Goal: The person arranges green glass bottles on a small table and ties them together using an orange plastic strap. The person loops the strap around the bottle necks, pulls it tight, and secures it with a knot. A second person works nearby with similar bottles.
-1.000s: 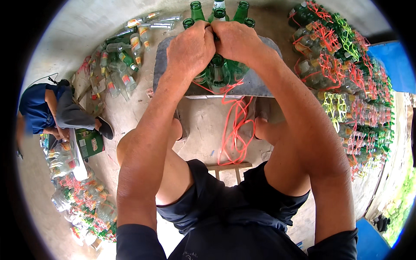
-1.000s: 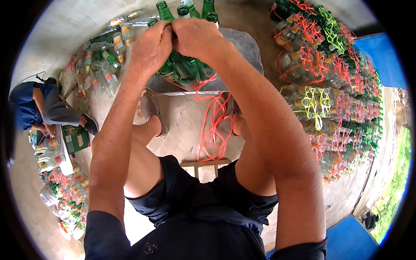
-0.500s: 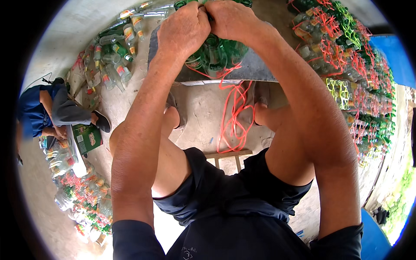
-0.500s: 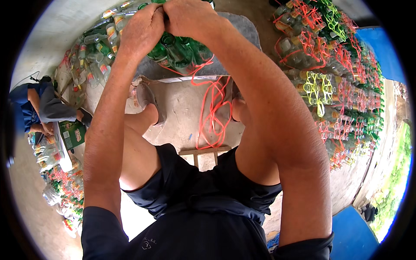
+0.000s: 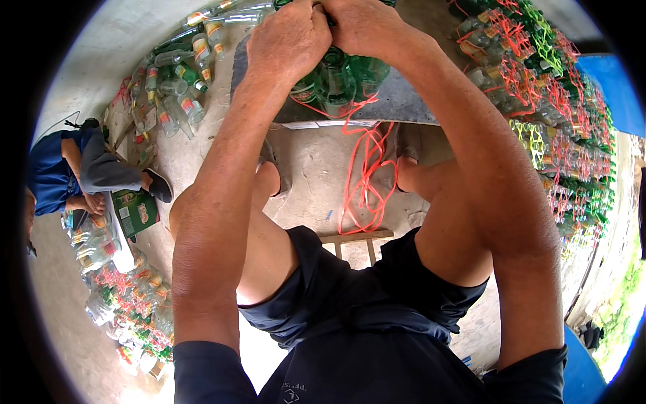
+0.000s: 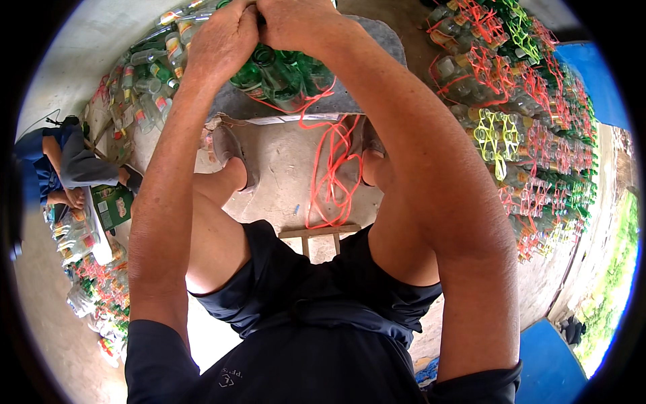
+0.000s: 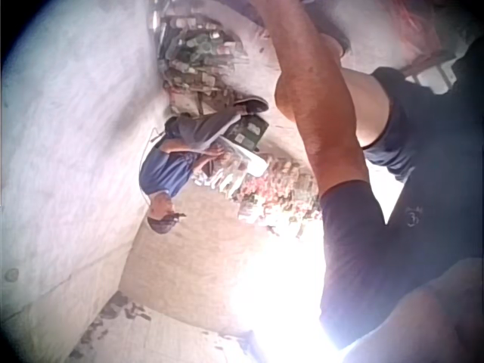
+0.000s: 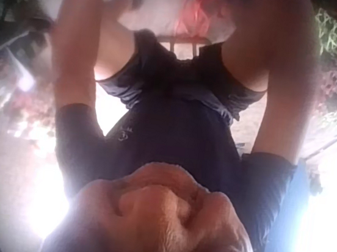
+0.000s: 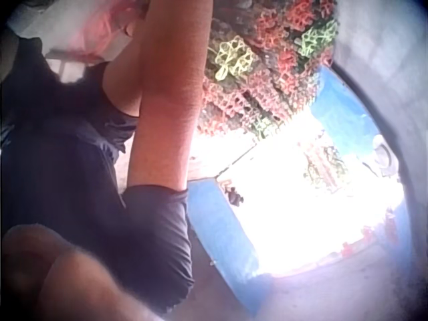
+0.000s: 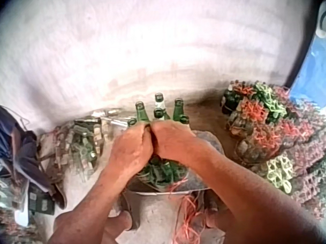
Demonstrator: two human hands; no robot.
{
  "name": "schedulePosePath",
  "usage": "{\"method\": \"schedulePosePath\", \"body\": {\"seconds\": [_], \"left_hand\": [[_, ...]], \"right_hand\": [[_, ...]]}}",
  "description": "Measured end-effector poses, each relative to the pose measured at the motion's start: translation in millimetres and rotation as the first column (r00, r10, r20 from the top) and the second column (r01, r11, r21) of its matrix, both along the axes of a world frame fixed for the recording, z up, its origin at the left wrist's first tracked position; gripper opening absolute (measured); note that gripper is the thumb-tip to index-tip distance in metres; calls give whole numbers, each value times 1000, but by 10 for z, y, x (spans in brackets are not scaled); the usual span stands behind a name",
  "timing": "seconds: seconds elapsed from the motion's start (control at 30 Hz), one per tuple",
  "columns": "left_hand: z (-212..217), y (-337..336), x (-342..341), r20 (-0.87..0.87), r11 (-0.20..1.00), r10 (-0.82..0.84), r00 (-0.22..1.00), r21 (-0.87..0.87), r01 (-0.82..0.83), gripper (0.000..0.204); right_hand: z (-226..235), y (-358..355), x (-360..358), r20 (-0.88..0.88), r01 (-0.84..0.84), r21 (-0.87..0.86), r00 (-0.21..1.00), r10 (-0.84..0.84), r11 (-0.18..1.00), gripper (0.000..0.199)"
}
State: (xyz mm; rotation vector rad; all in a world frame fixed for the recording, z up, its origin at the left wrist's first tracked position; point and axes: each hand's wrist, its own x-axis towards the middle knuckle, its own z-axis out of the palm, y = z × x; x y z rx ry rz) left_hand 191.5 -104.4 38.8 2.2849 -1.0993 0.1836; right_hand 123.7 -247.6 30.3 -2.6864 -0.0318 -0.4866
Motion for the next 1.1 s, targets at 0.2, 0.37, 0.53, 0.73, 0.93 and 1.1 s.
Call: {"method": "schedulePosePath", "body": {"seconds": [0.2, 0.37, 0.53, 0.73, 0.93, 1.1], "left_hand": [[65, -23, -49, -23, 1000, 20, 1000, 21, -19, 29], [147, 20, -131, -26, 1000, 19, 999, -1, -19, 29], [35, -6, -22, -11, 1000, 2, 1000, -2, -2, 28], [-8, 2, -15, 32, 999, -16, 999, -32, 17, 26], [12, -1, -28, 11, 1000, 1, 1000, -1, -1, 26], [20, -5, -24, 20, 1000, 4, 1000, 7, -5, 26]], "right_hand": [[-80, -80, 55, -21, -62, -74, 998, 60, 995, 19], [-40, -35, 18, 25, -38, -29, 999, 39, 999, 18], [-45, -47, 21, 48, -57, -20, 997, 57, 998, 18], [-24, -37, 20, -26, -28, -37, 999, 27, 999, 18], [12, -25, 8, -77, -1, -32, 997, -2, 999, 18], [-73, -70, 37, 15, -69, -44, 997, 69, 997, 18]]}}
